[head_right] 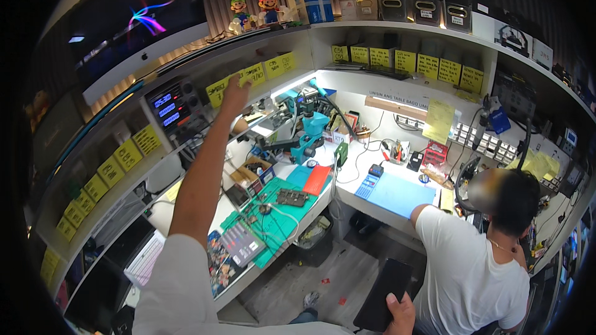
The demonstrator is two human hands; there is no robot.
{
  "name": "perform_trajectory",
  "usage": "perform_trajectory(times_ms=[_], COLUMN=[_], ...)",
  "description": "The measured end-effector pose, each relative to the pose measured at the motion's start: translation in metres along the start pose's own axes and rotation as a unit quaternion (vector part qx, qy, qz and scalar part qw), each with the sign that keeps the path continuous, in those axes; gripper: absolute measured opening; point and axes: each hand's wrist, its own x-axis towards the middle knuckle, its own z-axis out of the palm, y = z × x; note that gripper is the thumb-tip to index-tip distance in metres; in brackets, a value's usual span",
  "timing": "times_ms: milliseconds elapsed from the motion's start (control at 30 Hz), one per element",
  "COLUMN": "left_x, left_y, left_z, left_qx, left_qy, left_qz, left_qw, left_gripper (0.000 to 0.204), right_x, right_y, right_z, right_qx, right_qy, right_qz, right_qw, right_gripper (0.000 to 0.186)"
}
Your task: The person handles a smartphone and small electronic components at a service counter. They repeatedly pick up and inspect a SIM tray and other small parts from a container, then place them back. The person also briefly handles a SIM ejector tool and interacts with a coworker.
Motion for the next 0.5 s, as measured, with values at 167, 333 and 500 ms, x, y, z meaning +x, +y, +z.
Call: perform_trajectory(times_ms=[167,333,500], left_x=[0.193,0.277,0.28], left_y=[-0.109,-0.179,-0.193], left_z=[0.04,0.061,0.051], left_qx=[0.281,0.337,0.36], left_qy=[-0.084,-0.102,-0.089], left_qz=[0.057,-0.098,-0.151], left_qw=[0.954,0.931,0.916], left_gripper=[0.058,0.051,0.047], right_x=[0.045,0.086,0.117], right_y=[0.004,0.0,0.004], right_z=[0.054,0.118,0.143], right_qx=[-0.099,-0.135,-0.133], right_qy=[0.143,0.221,0.227], right_qz=[0.013,-0.006,-0.026], right_qw=[0.985,0.966,0.964], right_gripper=[0.059,0.058,0.058])
